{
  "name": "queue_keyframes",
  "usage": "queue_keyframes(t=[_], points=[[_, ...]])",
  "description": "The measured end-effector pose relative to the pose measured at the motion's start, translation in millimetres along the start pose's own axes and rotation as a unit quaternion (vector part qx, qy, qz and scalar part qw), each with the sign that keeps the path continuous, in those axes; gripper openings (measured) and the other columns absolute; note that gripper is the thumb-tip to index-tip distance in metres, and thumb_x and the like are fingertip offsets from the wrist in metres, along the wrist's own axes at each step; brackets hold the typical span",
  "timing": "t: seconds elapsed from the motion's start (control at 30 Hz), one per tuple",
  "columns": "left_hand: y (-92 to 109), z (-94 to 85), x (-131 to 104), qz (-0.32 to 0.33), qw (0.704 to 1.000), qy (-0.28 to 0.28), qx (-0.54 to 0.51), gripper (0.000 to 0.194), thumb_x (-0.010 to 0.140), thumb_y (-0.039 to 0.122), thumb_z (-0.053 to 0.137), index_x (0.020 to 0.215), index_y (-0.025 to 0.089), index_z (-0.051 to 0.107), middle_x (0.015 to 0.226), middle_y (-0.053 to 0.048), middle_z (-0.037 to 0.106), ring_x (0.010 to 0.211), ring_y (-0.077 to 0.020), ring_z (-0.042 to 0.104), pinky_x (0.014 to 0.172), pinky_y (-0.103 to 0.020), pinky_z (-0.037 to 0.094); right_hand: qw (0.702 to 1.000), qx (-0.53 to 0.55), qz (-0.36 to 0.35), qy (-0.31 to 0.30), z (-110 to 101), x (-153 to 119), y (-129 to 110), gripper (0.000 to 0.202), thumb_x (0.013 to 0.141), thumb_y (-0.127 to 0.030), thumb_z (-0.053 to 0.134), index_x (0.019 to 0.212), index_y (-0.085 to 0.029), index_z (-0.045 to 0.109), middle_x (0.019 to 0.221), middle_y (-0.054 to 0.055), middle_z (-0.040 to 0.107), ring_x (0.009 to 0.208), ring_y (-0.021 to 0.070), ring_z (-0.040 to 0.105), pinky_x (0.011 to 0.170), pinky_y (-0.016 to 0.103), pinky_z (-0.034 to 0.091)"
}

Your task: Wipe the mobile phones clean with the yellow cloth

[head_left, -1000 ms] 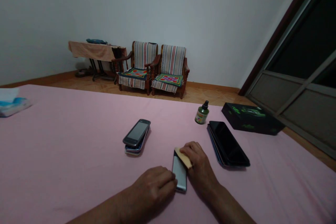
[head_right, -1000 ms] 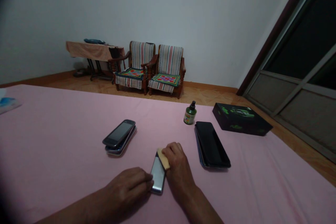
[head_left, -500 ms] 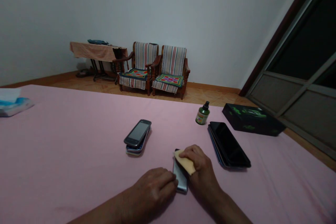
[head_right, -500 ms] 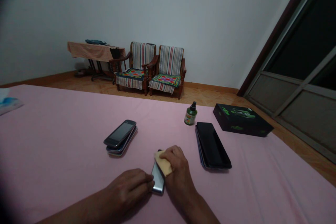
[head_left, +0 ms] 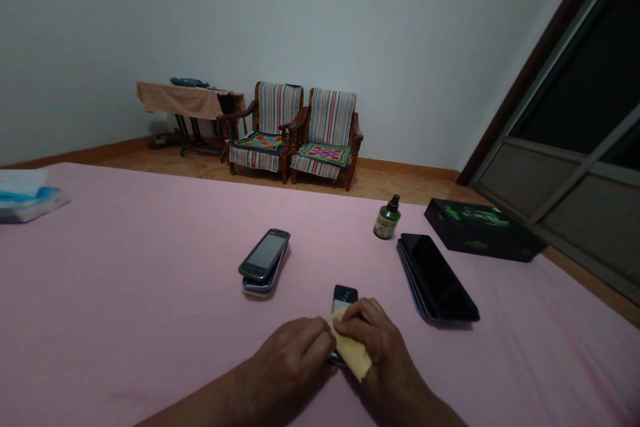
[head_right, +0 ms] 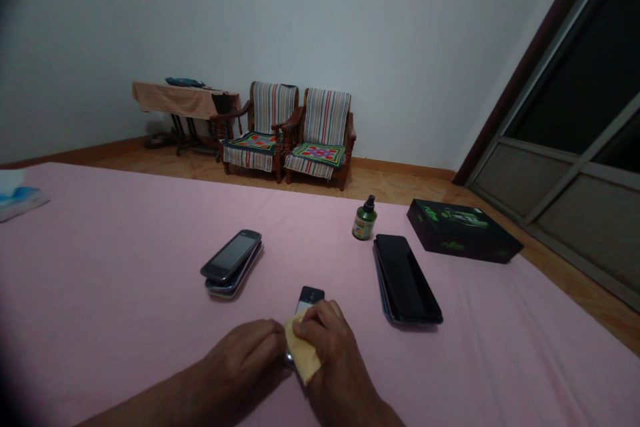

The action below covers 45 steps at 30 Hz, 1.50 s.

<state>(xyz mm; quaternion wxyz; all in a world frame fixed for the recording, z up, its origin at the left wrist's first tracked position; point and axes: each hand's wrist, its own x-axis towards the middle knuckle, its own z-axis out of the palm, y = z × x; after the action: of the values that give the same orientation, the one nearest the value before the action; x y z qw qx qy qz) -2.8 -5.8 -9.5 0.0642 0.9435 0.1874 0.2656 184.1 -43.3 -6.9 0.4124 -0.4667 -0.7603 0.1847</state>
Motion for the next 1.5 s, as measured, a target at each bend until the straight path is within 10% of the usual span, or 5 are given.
queue_keyframes(t=[0.17,0.73,1.1,1.33,1.5], points=[[2,0.1,0,-0.058,0.998,-0.011,-0.031,0.013,0.088,0.008,0.051,0.089,0.019,0.047,0.082,-0.003,0.057,0.072,-0.0195,0.056,0.066,-0.029,0.051,0.997,0.065,-0.038,0.004,-1,-18,4,0.014,0.077,-0.012,0.063,0.089,-0.020,0.066,0.080,0.004,0.059,0.072,0.0179,0.060,0.059,0.026,0.045],[-1,6.0,12,-0.157,0.953,0.035,-0.256,0.034,0.079,0.004,0.060,0.108,0.021,0.062,0.097,-0.005,0.068,0.088,-0.0193,0.064,0.079,-0.030,0.050,0.934,0.295,0.147,0.137,-10,-7,-5,0.006,0.081,-0.026,0.071,0.081,-0.021,0.075,0.083,0.006,0.066,0.077,0.0206,0.065,0.066,0.030,0.052],[6,-2.5,15,-0.230,0.952,0.127,-0.156,0.016,0.071,0.011,0.055,0.080,0.022,0.046,0.078,-0.001,0.053,0.071,-0.0195,0.055,0.064,-0.031,0.049,0.932,0.295,0.165,0.131,-9,-2,-6,0.007,0.079,-0.025,0.070,0.077,-0.020,0.074,0.079,0.005,0.064,0.074,0.0194,0.062,0.064,0.029,0.049],[-9,15.0,3,-0.209,0.972,0.056,-0.091,0.115,0.052,0.031,0.085,0.146,0.021,0.020,0.144,-0.021,0.037,0.129,-0.0445,0.035,0.103,-0.064,0.034,0.925,0.251,0.237,0.159,-16,-8,8,0.006,0.075,-0.022,0.072,0.071,-0.018,0.071,0.074,0.003,0.060,0.066,0.0167,0.054,0.057,0.026,0.043],[-10,22.7,16,-0.193,0.975,0.029,-0.104,0.114,0.054,0.023,0.081,0.148,0.023,0.017,0.134,-0.017,0.045,0.123,-0.0400,0.041,0.103,-0.061,0.032,0.955,0.193,0.130,0.186,-21,-15,2,0.008,0.080,-0.015,0.066,0.081,-0.022,0.071,0.082,0.004,0.062,0.074,0.0187,0.060,0.062,0.026,0.049]])
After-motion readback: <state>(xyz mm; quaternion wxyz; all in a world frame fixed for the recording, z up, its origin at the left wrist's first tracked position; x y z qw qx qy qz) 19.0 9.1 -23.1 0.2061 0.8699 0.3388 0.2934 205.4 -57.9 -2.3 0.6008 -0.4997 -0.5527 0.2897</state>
